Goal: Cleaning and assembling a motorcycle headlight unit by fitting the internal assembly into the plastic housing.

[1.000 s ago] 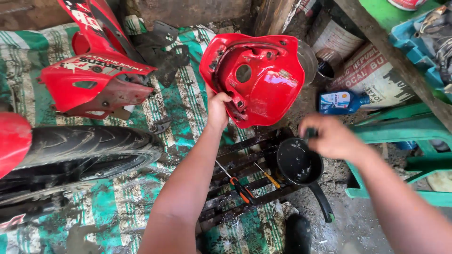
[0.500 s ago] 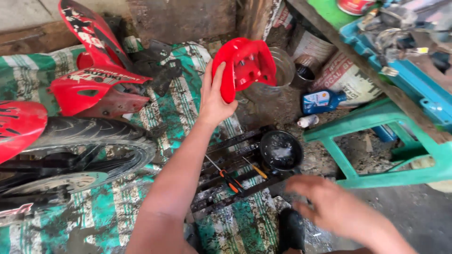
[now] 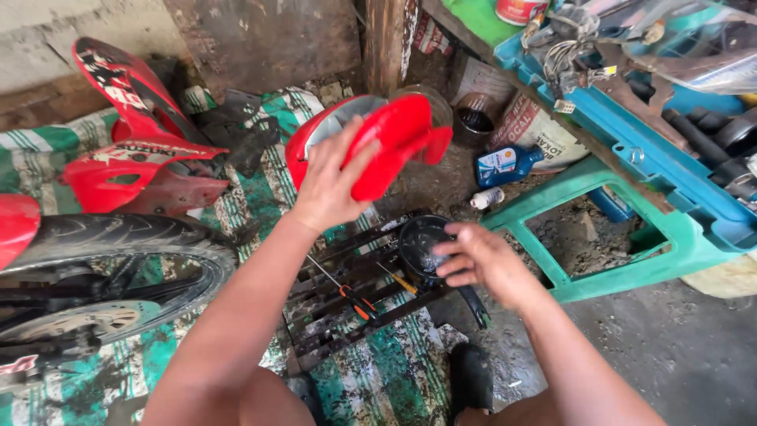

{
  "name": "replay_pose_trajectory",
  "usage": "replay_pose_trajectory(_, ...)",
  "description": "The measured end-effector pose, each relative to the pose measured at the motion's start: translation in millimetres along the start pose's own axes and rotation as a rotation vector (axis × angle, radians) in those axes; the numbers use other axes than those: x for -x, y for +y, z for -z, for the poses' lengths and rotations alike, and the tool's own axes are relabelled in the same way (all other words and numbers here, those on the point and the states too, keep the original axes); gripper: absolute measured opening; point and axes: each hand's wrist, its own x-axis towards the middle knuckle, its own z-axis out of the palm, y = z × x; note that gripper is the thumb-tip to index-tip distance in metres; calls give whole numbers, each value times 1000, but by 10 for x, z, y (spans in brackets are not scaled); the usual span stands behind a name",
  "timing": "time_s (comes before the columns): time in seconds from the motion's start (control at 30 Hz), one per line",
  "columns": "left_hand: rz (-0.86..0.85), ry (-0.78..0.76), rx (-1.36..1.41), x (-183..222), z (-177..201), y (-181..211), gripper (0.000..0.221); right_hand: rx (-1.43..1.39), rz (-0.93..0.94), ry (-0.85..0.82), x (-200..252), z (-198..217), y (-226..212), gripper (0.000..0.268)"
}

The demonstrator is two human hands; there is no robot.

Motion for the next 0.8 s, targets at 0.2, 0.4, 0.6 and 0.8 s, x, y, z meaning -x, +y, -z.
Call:
replay_pose_trajectory(0.2,-399,-73,-199,-17,690,544,46,-297,-102,-53,-545,88,-33,127)
replay_pose_trajectory(0.4,-646,-28,-143,-16,965,887,33,-526,-141,-132,-454,-146,-119,96)
replay_pose_trajectory(0.6,-628,33,-317,97,950,792,48,-698,-104,-106,-550,-31,205,62)
replay_pose_trajectory(0.8,220,-175,-86,470,948,1083,74,-712,187,-12,-453,-50,112,56)
